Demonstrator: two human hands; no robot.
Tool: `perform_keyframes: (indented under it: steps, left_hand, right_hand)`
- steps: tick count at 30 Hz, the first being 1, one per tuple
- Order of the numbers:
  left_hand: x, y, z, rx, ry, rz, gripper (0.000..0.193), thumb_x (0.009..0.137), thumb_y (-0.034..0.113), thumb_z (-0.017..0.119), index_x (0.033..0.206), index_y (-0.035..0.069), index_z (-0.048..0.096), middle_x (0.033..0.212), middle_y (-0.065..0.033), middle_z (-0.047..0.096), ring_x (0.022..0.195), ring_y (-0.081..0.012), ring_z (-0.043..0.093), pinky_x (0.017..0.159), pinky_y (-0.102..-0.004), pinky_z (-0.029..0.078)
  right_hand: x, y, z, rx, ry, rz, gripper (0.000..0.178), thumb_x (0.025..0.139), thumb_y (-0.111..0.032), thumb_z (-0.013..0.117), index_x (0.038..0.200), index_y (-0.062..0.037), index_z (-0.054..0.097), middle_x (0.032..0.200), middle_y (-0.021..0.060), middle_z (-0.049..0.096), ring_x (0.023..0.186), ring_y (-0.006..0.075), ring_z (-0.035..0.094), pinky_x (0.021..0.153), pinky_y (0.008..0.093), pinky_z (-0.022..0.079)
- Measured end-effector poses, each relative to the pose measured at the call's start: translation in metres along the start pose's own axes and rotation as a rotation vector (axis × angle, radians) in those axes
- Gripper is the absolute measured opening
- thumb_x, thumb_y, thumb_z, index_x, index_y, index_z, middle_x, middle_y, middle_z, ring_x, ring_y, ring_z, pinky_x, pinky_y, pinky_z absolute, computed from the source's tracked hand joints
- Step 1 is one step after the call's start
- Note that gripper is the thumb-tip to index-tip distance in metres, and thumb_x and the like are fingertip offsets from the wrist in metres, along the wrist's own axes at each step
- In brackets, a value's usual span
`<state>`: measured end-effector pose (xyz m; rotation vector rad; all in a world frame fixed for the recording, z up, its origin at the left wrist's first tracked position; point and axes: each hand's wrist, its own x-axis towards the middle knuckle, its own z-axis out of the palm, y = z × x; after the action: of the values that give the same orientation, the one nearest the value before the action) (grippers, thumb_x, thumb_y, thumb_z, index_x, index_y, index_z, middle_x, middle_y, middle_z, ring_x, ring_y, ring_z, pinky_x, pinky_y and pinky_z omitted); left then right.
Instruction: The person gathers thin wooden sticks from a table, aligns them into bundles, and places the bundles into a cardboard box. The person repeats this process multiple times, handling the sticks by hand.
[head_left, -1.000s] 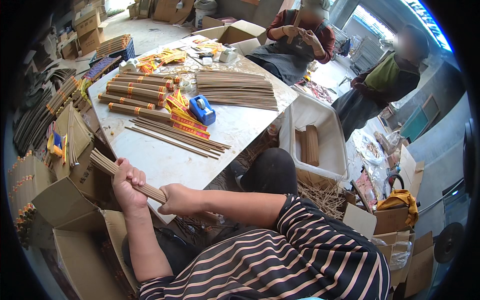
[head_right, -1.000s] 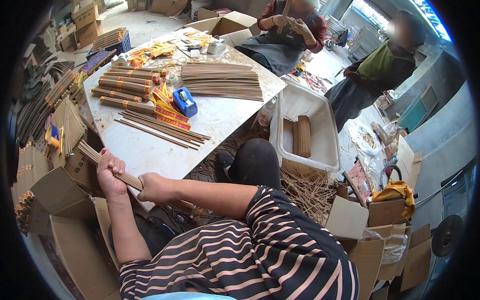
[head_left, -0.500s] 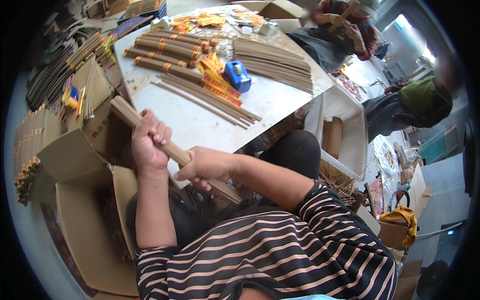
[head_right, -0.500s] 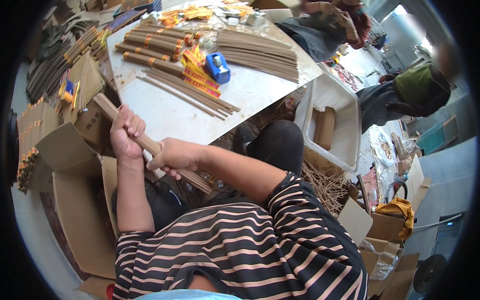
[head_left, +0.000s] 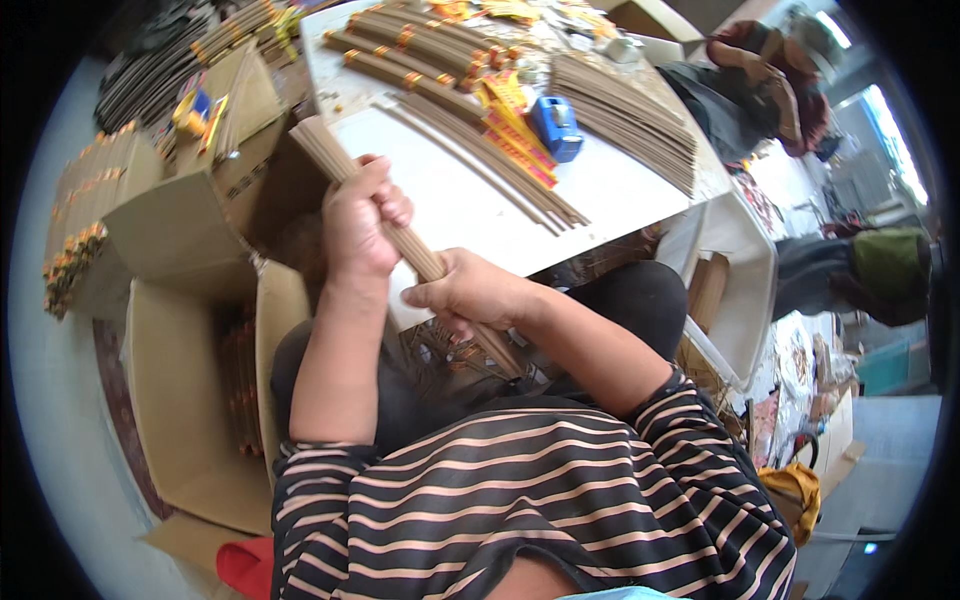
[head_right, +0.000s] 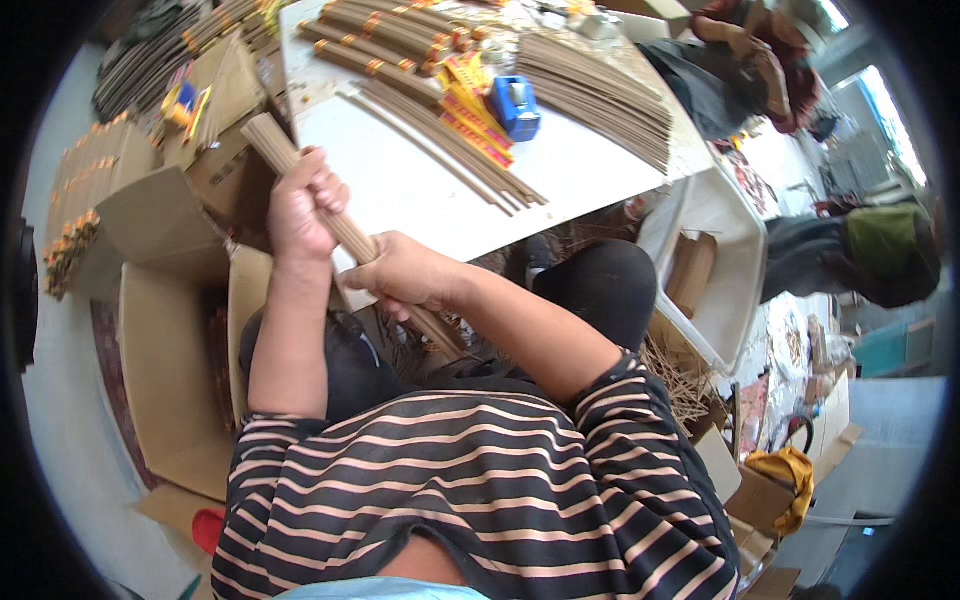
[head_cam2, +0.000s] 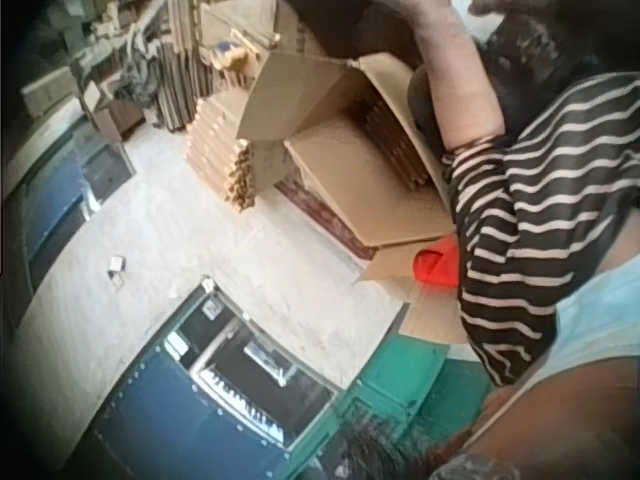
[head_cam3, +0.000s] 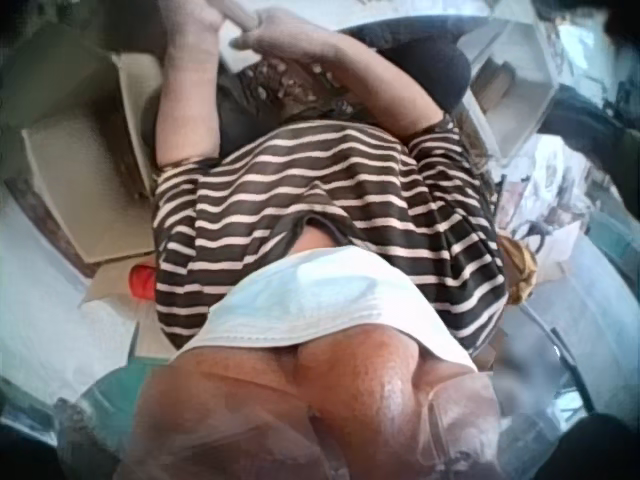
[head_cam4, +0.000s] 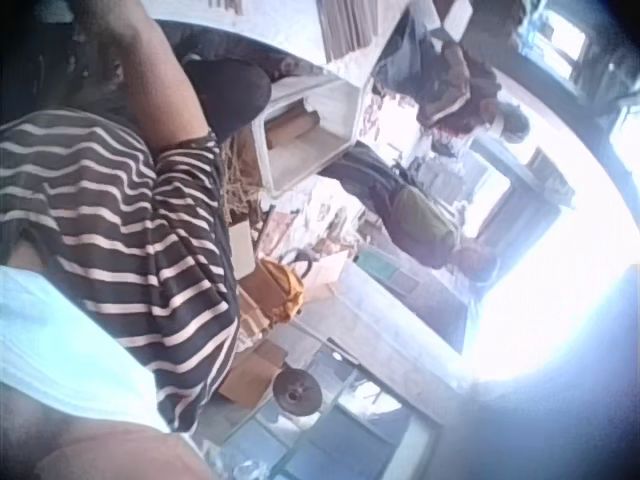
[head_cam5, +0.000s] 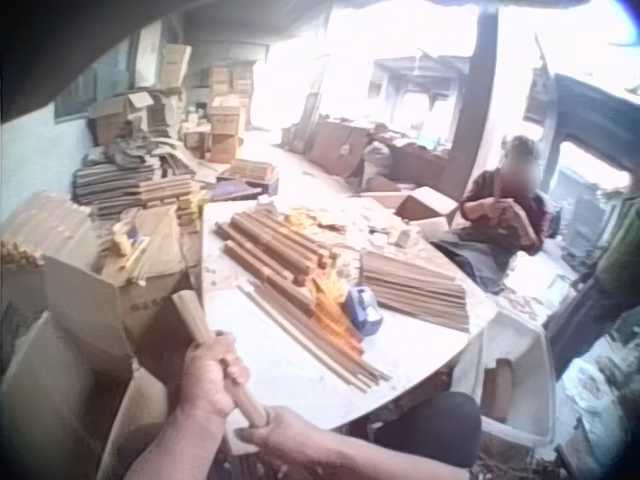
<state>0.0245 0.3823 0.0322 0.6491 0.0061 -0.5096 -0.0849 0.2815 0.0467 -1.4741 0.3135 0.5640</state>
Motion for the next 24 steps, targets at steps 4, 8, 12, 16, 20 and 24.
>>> perform_keyframes:
  steps: [4, 8, 12, 16, 20, 24]
  left_hand:
    - [0.003, -0.018, 0.001, 0.149, 0.198, 0.138, 0.012, 0.078, 0.004, 0.061, 0.083, 0.003, 0.051, 0.054, -0.0012, 0.046, 0.04, -0.0128, 0.044, 0.039, -0.0268, 0.04]
    - [-0.005, -0.007, 0.002, 0.03, 0.057, -0.003, 0.011, 0.081, 0.004, 0.059, 0.079, 0.008, 0.049, 0.055, 0.0009, 0.044, 0.042, -0.0099, 0.042, 0.041, -0.0255, 0.037]
    - [-0.006, 0.004, -0.002, -0.073, -0.098, -0.021, 0.01, 0.082, 0.006, 0.059, 0.079, 0.01, 0.05, 0.055, 0.003, 0.043, 0.044, -0.0082, 0.041, 0.042, -0.024, 0.035]
    - [-0.003, 0.003, 0.0, -0.064, -0.011, 0.038, 0.012, 0.081, 0.004, 0.058, 0.077, 0.01, 0.048, 0.055, 0.0022, 0.043, 0.042, -0.0094, 0.042, 0.041, -0.0253, 0.036]
    - [-0.002, -0.004, 0.0, 0.024, 0.114, 0.098, 0.014, 0.08, 0.002, 0.059, 0.077, 0.008, 0.046, 0.054, 0.0009, 0.043, 0.041, -0.0105, 0.043, 0.04, -0.0264, 0.038]
    - [-0.006, 0.0, 0.002, 0.001, 0.078, 0.084, 0.015, 0.08, 0.002, 0.059, 0.078, 0.008, 0.046, 0.054, 0.0002, 0.044, 0.041, -0.0104, 0.043, 0.04, -0.0264, 0.038]
  right_hand:
    - [0.013, 0.016, 0.004, -0.382, 0.284, -0.108, 0.021, 0.082, -0.021, 0.062, 0.08, -0.0029, 0.05, 0.053, 0.0003, 0.048, 0.039, 0.0091, 0.046, 0.036, 0.0252, 0.037]
    - [0.002, 0.008, 0.01, -0.148, 0.131, -0.036, 0.019, 0.082, -0.016, 0.062, 0.08, -0.0045, 0.047, 0.052, -0.0003, 0.048, 0.035, 0.0101, 0.044, 0.034, 0.0239, 0.035]
    - [0.001, 0.007, 0.005, 0.292, -0.14, 0.016, 0.018, 0.081, -0.012, 0.062, 0.077, -0.0051, 0.046, 0.049, 0.0, 0.047, 0.034, 0.0106, 0.042, 0.033, 0.0231, 0.032]
    - [0.007, 0.006, 0.007, -0.034, 0.036, -0.03, 0.017, 0.082, -0.013, 0.061, 0.078, -0.0047, 0.046, 0.051, 0.0004, 0.047, 0.034, 0.0106, 0.044, 0.033, 0.024, 0.034]
    - [0.011, 0.005, 0.017, -0.377, 0.293, -0.043, 0.019, 0.084, -0.018, 0.06, 0.081, -0.0032, 0.048, 0.053, 0.0001, 0.046, 0.038, 0.0091, 0.046, 0.035, 0.0236, 0.037]
    - [0.015, 0.015, 0.016, -0.421, 0.319, -0.154, 0.02, 0.083, -0.017, 0.061, 0.078, -0.0037, 0.046, 0.053, -0.0001, 0.047, 0.038, 0.0092, 0.046, 0.035, 0.024, 0.037]
